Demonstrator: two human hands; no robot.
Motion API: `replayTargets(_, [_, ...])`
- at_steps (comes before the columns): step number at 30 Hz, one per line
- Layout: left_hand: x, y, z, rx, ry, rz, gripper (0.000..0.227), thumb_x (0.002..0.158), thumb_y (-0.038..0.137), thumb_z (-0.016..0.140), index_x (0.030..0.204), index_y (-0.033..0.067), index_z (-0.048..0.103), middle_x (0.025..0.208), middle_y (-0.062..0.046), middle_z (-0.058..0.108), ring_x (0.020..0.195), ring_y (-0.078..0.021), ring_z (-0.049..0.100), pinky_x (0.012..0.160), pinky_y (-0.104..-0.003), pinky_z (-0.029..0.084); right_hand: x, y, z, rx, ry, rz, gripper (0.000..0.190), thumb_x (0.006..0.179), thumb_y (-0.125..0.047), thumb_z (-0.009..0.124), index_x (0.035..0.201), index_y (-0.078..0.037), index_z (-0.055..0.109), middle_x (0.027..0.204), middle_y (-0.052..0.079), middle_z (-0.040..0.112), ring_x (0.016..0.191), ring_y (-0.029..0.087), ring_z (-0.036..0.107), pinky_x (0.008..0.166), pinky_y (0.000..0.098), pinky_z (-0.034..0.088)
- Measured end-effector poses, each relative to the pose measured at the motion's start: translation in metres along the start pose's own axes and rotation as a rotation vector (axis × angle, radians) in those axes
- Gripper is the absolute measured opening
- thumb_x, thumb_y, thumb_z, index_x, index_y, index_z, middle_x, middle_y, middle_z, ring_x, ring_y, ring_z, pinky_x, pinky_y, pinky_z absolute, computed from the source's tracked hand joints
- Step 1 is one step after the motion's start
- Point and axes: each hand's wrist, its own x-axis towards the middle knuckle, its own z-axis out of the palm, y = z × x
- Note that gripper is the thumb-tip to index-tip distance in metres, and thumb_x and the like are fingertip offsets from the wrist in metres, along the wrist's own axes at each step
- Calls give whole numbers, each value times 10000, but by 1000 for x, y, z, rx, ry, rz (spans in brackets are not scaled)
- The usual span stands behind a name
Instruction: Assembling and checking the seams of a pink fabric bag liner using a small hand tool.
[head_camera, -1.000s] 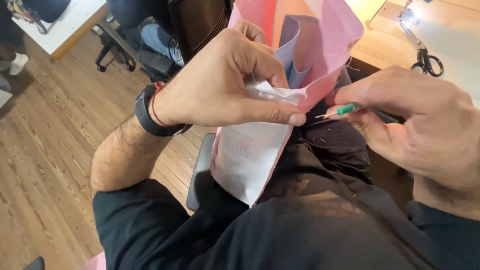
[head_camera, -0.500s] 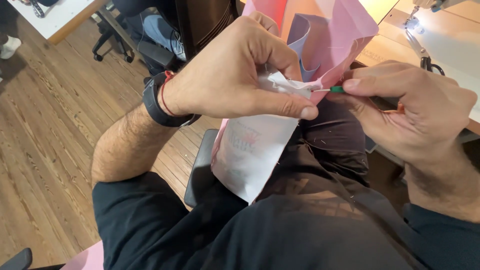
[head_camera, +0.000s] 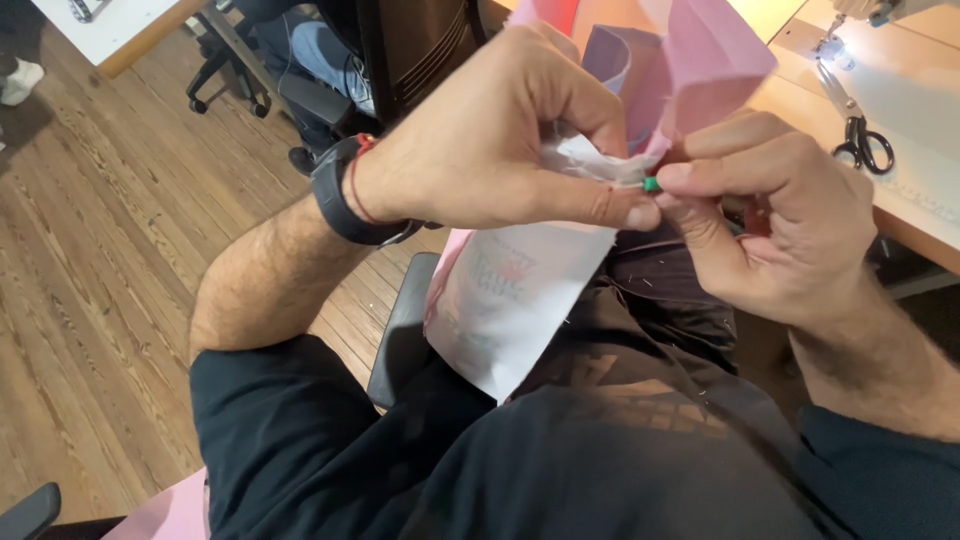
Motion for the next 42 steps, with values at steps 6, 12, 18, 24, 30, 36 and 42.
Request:
replayTargets(6, [1,1,1,31,2,-71,316,968,314,894,946,23,772,683,10,584,587,-65,463,549,-265,350,-8,38,-13,285,-32,-51,262,1072,-84,704,1261,9,548,901,6,601,714,26,583,612,154,469])
replayTargets(12, [1,0,-3,29,-53,-74,338,968,356,883,927,42,766,683,6,586,592,-65,506,568,-256,392,30,7,-20,5,-174,26,254,938,-168,755,1049,52,692,718,33,572,532,49,414,485,231,269])
replayTargets(18, [15,19,-17,312,-44,101,338,840,316,907,777,40,721,631,-34,561,601,-210,461,750,-384,418,37,10,-22,393,-217,439,154,1006,-129,726,903,-14,736,616,-16,543,497,2,370,460,199,227])
replayTargets(24, [4,8,-33,242,-76,-212,392,856,386,907,790,54,708,627,-7,543,602,-127,464,780,-339,388,49,48,-20,457,-192,346,156,1070,-162,645,1043,-32,728,785,2,686,650,35,573,589,185,441])
replayTargets(30, [-30,-13,-45,282,79,-137,282,1038,270,761,861,57,710,709,21,573,724,-109,485,861,-330,406,61,97,-21,140,-375,327,207,997,-223,714,1129,-66,742,883,30,722,742,77,641,624,223,512])
replayTargets(36, [-62,-43,-55,352,325,-81,511,1149,367,639,752,48,594,679,18,504,794,-144,490,890,-305,447,72,122,-21,-153,-487,176,259,991,-283,755,1149,-79,777,909,72,744,799,187,703,687,343,566])
replayTargets(42, [-101,-65,-75,219,525,-83,627,1171,429,532,701,17,558,684,-15,530,758,-118,479,750,-261,385,76,157,-16,-178,-499,172,291,1008,-326,733,1166,-84,773,974,86,752,852,206,725,726,366,590])
